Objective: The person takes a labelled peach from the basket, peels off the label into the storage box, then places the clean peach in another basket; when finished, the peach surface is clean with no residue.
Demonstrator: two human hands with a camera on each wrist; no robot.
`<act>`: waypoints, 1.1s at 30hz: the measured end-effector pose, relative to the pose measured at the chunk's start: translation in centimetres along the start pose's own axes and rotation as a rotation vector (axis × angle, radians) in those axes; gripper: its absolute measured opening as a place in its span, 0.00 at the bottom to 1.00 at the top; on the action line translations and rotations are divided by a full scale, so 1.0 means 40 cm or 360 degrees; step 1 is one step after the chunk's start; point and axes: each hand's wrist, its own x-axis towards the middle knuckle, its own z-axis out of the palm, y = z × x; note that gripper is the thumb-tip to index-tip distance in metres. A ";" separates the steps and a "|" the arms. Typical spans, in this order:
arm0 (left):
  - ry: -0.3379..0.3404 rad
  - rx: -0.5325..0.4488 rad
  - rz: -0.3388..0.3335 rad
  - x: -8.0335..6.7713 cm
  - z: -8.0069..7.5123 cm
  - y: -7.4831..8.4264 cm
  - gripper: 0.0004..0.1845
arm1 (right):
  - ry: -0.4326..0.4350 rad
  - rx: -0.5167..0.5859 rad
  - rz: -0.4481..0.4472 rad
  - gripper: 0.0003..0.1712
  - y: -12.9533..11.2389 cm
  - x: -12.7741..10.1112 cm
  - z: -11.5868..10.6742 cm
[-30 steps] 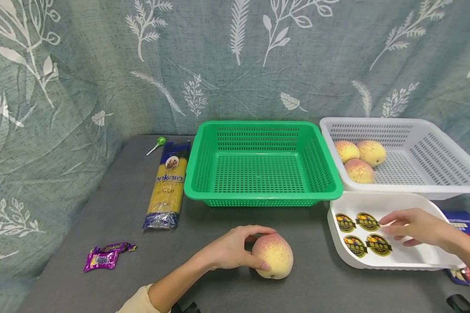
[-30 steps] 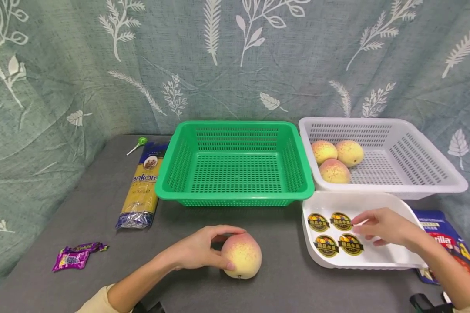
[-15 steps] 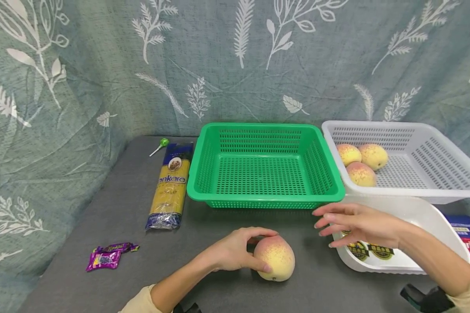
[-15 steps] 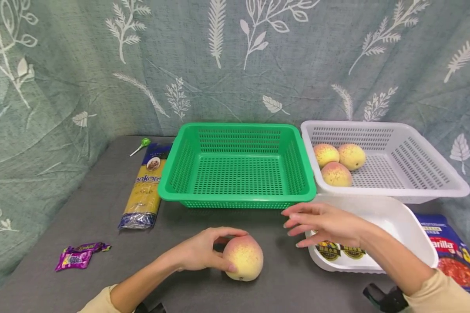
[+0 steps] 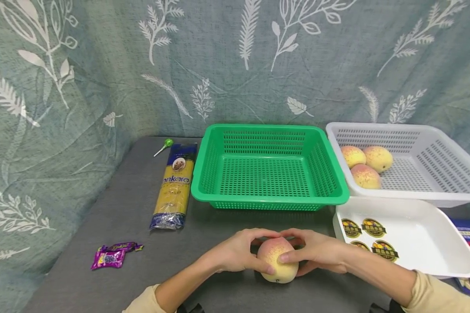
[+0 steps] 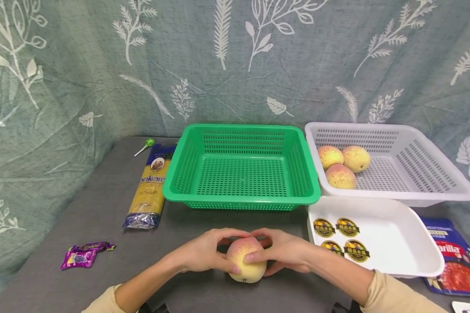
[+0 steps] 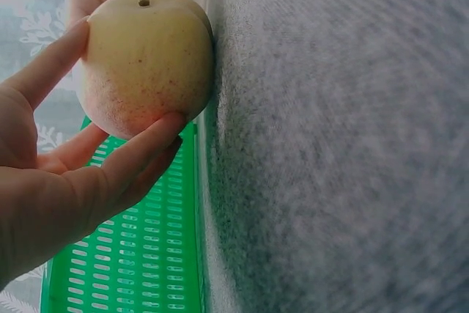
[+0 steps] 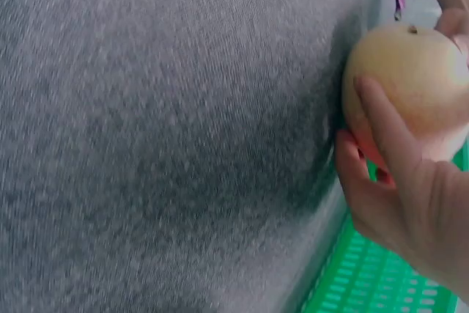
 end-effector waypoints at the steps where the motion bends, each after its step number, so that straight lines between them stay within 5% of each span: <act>1: 0.0004 0.0005 0.0002 0.000 0.000 0.000 0.33 | 0.0004 -0.0006 -0.0002 0.42 0.001 0.001 0.003; 6: -0.0004 0.0056 0.0022 -0.001 -0.010 0.004 0.32 | 0.0027 -0.0024 -0.0010 0.41 0.000 0.003 0.009; 11: 0.0062 0.0115 0.0106 -0.020 -0.061 0.037 0.31 | 0.0035 -0.0030 -0.0004 0.41 0.001 0.004 0.009; 17: 0.0350 -0.0064 0.0393 -0.083 -0.170 0.096 0.30 | 0.0055 -0.0038 -0.0020 0.40 0.005 0.002 0.008; 20: 0.0528 -0.0074 0.0437 -0.117 -0.225 0.111 0.28 | 0.0056 -0.0033 -0.0031 0.40 0.007 0.002 0.008; 28: 0.0871 -0.0078 0.0248 -0.141 -0.337 0.068 0.30 | 0.0067 -0.0035 -0.0033 0.40 0.007 0.001 0.012; 33: 0.0847 -0.0247 0.0083 -0.120 -0.364 0.017 0.32 | 0.0070 -0.0030 -0.0030 0.39 0.008 0.001 0.014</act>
